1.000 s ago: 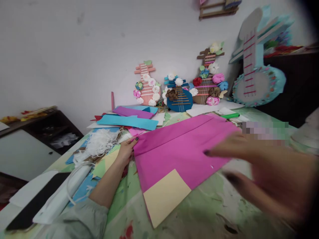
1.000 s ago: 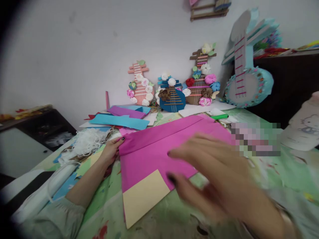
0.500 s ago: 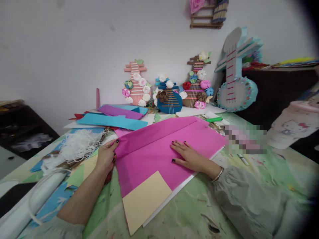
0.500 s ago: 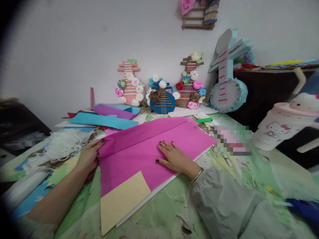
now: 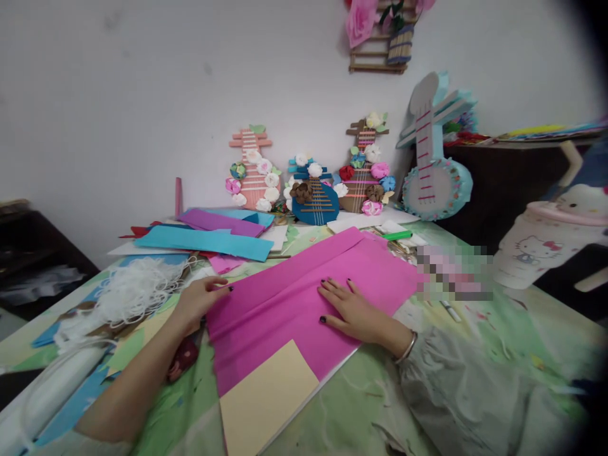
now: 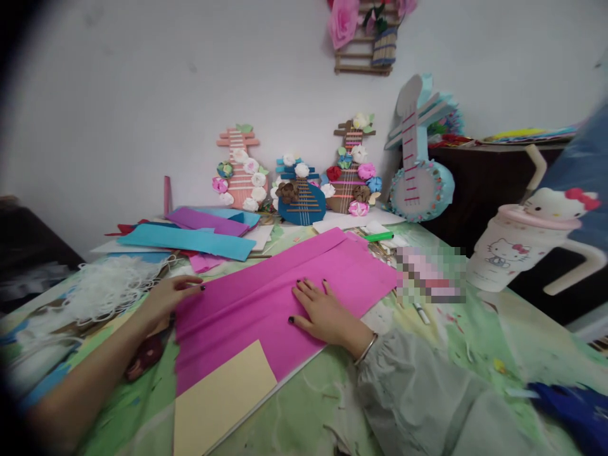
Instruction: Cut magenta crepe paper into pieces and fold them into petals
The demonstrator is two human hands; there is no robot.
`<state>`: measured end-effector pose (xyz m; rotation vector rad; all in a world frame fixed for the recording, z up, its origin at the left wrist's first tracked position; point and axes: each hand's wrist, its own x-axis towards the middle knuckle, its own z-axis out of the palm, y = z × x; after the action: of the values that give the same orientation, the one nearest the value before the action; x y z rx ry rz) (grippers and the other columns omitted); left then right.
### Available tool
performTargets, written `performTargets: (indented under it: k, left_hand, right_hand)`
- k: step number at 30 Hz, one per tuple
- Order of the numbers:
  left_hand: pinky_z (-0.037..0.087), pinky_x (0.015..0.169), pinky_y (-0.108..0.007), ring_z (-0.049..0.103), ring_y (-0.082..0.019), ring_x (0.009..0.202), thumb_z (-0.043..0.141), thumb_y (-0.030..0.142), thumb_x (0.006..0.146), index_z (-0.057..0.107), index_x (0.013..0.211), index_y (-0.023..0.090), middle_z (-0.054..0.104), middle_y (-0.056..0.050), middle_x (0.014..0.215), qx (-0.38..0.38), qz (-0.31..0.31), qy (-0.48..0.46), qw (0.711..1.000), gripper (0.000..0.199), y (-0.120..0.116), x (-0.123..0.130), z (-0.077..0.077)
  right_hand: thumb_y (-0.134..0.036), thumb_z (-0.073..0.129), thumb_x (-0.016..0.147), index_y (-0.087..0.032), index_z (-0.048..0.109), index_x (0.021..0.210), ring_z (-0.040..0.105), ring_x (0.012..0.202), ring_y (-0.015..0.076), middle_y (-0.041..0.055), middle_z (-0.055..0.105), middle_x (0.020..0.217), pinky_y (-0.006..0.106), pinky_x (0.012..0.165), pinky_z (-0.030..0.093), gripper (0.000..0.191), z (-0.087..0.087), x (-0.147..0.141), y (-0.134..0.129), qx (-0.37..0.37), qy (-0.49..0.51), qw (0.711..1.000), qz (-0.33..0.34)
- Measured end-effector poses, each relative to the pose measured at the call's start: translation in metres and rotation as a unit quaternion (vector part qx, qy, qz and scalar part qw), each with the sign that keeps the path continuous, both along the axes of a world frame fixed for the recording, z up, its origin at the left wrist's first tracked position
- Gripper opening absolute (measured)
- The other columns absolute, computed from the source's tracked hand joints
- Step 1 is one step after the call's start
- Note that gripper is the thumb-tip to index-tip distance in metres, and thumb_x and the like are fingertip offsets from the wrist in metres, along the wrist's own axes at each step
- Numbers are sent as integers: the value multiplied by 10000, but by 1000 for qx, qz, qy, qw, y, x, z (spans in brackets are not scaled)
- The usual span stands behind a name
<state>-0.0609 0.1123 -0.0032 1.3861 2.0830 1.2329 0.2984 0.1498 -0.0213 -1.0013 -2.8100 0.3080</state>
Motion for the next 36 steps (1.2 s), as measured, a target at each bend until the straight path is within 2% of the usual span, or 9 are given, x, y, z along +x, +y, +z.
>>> performTargets:
  k: [3,7,10,14,19,23,27,30,36]
  left_hand:
    - [360,514,-244,558,-201,535,761,422,432,663,548,213,597,-24,505,-57,-42,105,992,258,27,8,11]
    - [402,596,-274,608,-269,645,769,481,406,541,399,210,597,-76,496,-120,-92,185,971,354,72,29,18]
    - [414,622,-300,617,-306,669,766,526,406,449,337,213,574,-107,465,-163,-115,199,959,450,104,44,18]
    - [399,608,-284,594,-262,622,688,570,548,523,399,207,574,-90,472,-160,-164,175,957,425,131,64,16]
    - [339,530,-238,496,-159,528,659,512,625,591,495,178,551,-16,497,-80,-258,129,954,364,142,85,12]
    - [312,510,-219,450,-127,531,633,526,634,595,548,157,496,14,512,-27,-299,106,948,381,140,84,12]
    - [344,552,-219,472,-133,604,506,586,713,622,728,144,537,11,620,15,-280,115,953,457,133,67,15]
    - [354,574,-229,481,-139,634,449,567,767,626,779,139,551,9,646,19,-257,154,954,463,129,58,12]
    - [414,659,-270,522,-147,701,497,387,854,616,788,141,570,-6,697,-27,-198,271,942,281,141,70,-2]
  right_hand:
    - [-554,322,910,-140,230,1465,165,1408,277,152,230,1513,567,1121,55,699,0,-1,-1,2,2,1000,-5]
    - [-554,319,910,-139,228,1467,176,1403,295,151,226,1514,576,1118,64,700,2,-1,-3,-4,0,1000,-4]
    - [-551,319,911,-132,231,1465,173,1403,300,152,223,1515,580,1118,59,701,4,0,-3,-9,0,1000,-3]
    - [-544,301,917,-140,217,1470,158,1409,284,138,201,1522,570,1124,56,689,4,-1,-3,-11,2,1000,-2]
    - [-537,308,916,-128,223,1467,141,1413,279,135,209,1521,571,1125,63,691,5,0,-3,-15,7,1000,-1]
    - [-532,307,918,-125,238,1462,154,1411,273,137,226,1515,562,1127,66,684,5,0,-3,-12,14,1000,-1]
    - [-550,284,919,-154,259,1458,179,1405,276,134,252,1510,574,1117,81,668,3,-1,-1,3,25,1000,-7]
    - [-577,290,909,-187,275,1454,175,1404,291,133,263,1507,585,1109,85,671,1,-2,4,13,26,999,-14]
    - [-612,295,894,-238,271,1455,174,1402,303,121,262,1509,596,1101,94,674,1,3,14,12,14,999,-26]
